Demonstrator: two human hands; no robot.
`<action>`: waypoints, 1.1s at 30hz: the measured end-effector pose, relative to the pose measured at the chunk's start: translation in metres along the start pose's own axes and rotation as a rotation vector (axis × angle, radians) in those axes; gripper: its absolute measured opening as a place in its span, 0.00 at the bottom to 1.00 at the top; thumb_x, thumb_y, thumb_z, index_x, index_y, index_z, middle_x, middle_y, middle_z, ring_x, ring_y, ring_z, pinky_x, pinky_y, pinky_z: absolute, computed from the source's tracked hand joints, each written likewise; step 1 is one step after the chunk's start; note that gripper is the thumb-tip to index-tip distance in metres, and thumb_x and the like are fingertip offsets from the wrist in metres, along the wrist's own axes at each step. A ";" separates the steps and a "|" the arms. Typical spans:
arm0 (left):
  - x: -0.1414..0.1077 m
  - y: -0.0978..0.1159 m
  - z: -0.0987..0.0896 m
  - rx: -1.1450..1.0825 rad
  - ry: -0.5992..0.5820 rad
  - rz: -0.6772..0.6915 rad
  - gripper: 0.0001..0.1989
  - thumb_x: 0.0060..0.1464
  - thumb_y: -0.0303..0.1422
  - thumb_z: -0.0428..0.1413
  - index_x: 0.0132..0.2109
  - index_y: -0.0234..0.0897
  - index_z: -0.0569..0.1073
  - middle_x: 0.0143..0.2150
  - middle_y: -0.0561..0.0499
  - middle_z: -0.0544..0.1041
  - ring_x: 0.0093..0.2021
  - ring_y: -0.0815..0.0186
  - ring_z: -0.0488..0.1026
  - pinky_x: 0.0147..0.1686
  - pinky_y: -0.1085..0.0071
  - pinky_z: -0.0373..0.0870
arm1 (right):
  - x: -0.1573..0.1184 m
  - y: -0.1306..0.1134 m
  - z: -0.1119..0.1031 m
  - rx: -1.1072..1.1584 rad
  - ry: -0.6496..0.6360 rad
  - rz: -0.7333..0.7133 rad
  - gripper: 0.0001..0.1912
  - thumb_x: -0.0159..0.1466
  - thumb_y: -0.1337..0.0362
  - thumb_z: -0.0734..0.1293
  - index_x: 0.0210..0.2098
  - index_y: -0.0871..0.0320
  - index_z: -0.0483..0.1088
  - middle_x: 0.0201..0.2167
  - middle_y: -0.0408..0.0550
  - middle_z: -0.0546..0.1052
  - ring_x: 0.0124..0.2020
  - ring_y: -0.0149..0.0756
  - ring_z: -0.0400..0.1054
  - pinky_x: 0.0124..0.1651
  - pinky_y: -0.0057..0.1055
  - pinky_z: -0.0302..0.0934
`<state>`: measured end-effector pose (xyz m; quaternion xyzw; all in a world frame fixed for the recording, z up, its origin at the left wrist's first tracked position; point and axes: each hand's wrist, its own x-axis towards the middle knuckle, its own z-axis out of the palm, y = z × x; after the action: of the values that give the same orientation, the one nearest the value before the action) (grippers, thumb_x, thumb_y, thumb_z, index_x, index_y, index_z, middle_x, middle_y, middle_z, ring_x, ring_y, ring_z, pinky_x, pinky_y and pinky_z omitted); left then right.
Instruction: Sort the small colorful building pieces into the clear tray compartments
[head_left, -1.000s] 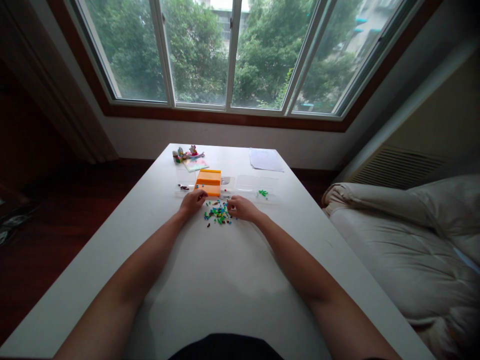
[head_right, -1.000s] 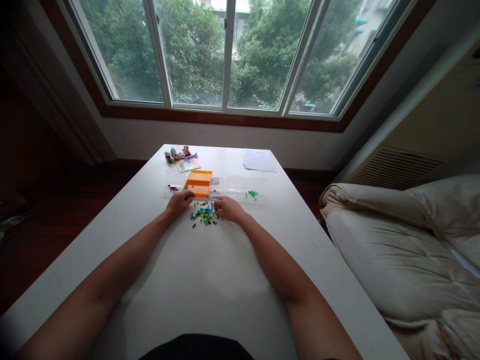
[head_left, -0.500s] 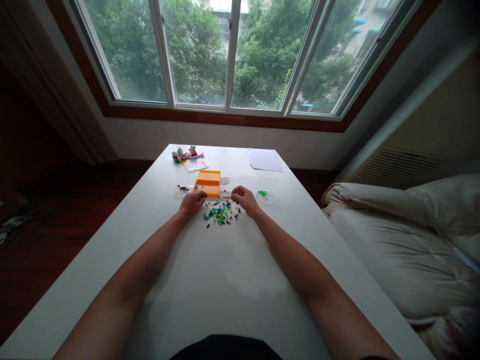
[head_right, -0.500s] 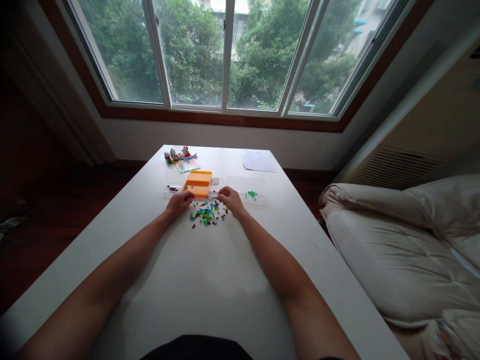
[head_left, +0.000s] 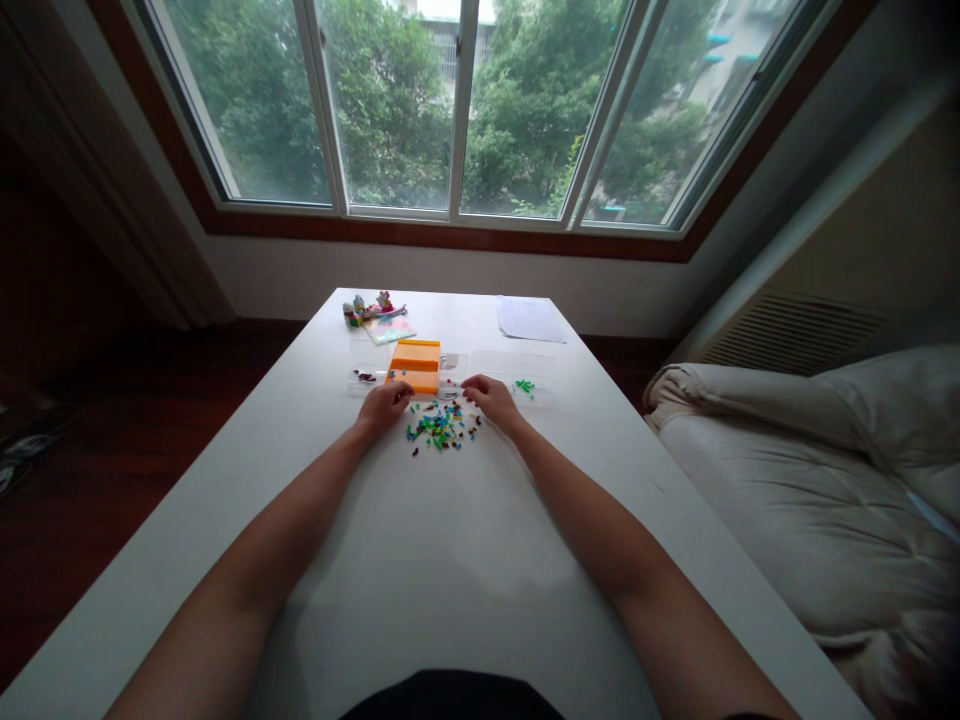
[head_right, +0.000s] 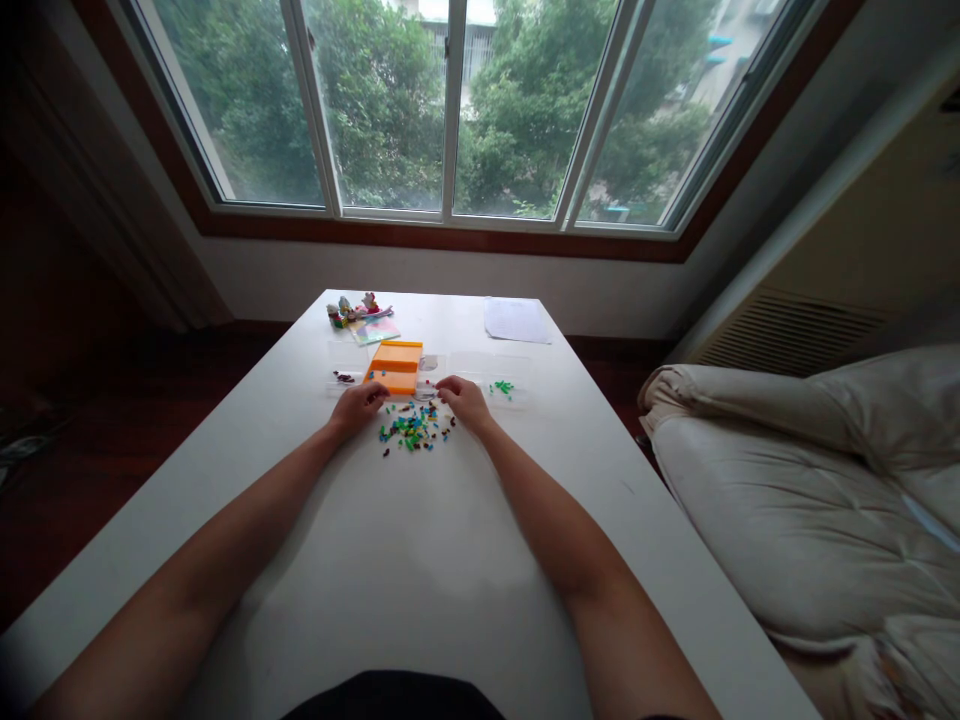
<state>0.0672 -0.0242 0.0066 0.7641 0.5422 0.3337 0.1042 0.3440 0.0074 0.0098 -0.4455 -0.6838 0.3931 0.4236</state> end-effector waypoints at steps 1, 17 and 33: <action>0.000 0.000 0.000 -0.001 0.001 0.002 0.10 0.58 0.33 0.53 0.42 0.38 0.78 0.37 0.48 0.81 0.35 0.64 0.74 0.35 0.70 0.67 | -0.002 -0.002 -0.001 -0.098 -0.040 -0.046 0.08 0.59 0.65 0.66 0.37 0.56 0.76 0.29 0.43 0.78 0.30 0.31 0.69 0.34 0.27 0.61; 0.000 -0.001 0.002 -0.008 -0.026 0.017 0.10 0.58 0.33 0.53 0.42 0.38 0.78 0.36 0.50 0.79 0.32 0.65 0.72 0.35 0.70 0.67 | -0.018 -0.020 0.006 -0.678 -0.410 -0.400 0.07 0.60 0.71 0.67 0.35 0.57 0.78 0.35 0.47 0.75 0.36 0.33 0.67 0.39 0.25 0.55; -0.001 0.001 0.006 -0.020 -0.026 0.033 0.10 0.57 0.33 0.53 0.41 0.38 0.79 0.37 0.49 0.80 0.33 0.65 0.72 0.36 0.71 0.68 | -0.008 -0.008 -0.024 -0.427 0.253 -0.182 0.07 0.61 0.64 0.64 0.36 0.56 0.73 0.27 0.42 0.75 0.28 0.31 0.65 0.35 0.27 0.57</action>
<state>0.0712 -0.0240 0.0022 0.7761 0.5248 0.3307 0.1133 0.3665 0.0010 0.0231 -0.5072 -0.7300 0.1414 0.4358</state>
